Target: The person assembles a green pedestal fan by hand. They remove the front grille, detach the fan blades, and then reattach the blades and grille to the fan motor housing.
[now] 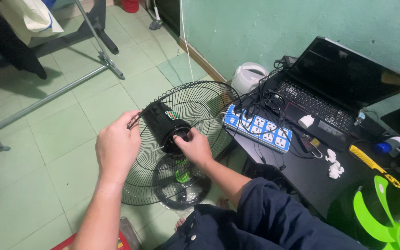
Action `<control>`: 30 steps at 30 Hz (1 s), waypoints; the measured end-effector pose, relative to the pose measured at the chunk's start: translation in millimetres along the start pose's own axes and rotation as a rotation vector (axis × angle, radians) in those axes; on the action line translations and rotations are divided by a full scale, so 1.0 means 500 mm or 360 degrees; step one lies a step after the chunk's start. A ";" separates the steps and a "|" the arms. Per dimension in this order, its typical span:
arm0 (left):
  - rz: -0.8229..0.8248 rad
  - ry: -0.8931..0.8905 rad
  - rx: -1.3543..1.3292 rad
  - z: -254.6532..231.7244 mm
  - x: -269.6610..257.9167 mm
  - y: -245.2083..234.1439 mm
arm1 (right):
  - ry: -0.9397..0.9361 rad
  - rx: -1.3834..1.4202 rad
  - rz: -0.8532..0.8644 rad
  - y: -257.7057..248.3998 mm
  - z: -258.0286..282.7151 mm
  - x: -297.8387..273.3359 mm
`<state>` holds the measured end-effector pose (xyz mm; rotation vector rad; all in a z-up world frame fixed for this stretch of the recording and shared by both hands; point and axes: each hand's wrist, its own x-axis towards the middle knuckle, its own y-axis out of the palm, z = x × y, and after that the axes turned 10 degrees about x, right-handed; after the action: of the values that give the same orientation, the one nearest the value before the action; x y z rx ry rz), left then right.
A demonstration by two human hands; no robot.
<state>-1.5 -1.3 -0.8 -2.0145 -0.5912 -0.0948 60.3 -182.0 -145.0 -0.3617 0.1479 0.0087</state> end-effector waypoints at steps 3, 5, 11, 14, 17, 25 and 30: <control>-0.0014 0.0001 -0.0015 0.002 0.000 -0.001 | 0.0031 0.0040 0.0001 0.005 -0.004 0.002; 0.0009 -0.0023 -0.0015 0.000 -0.001 0.001 | 0.0026 0.0060 -0.0008 0.003 -0.009 0.005; -0.0006 -0.0001 -0.0002 0.001 -0.004 0.001 | -0.0043 0.0041 -0.0014 0.006 -0.017 0.006; -0.0002 -0.0010 -0.0006 0.003 -0.005 0.000 | -0.0032 -0.0076 0.0023 0.001 -0.012 0.002; 0.0000 -0.0043 0.0010 0.008 -0.004 0.000 | -0.0057 -0.0276 0.0080 -0.004 0.001 -0.001; 0.0016 -0.0050 0.0068 -0.003 0.001 0.013 | 0.0035 -0.0455 0.0255 -0.032 0.037 0.018; 0.0015 -0.0087 0.0096 -0.016 -0.005 0.009 | 0.0184 -0.0707 0.0442 -0.038 0.047 0.030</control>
<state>-0.2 -10.6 -1.5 -1.9663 -0.6123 -0.0158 78.9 -191.8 -118.6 -0.7834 0.3116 0.2993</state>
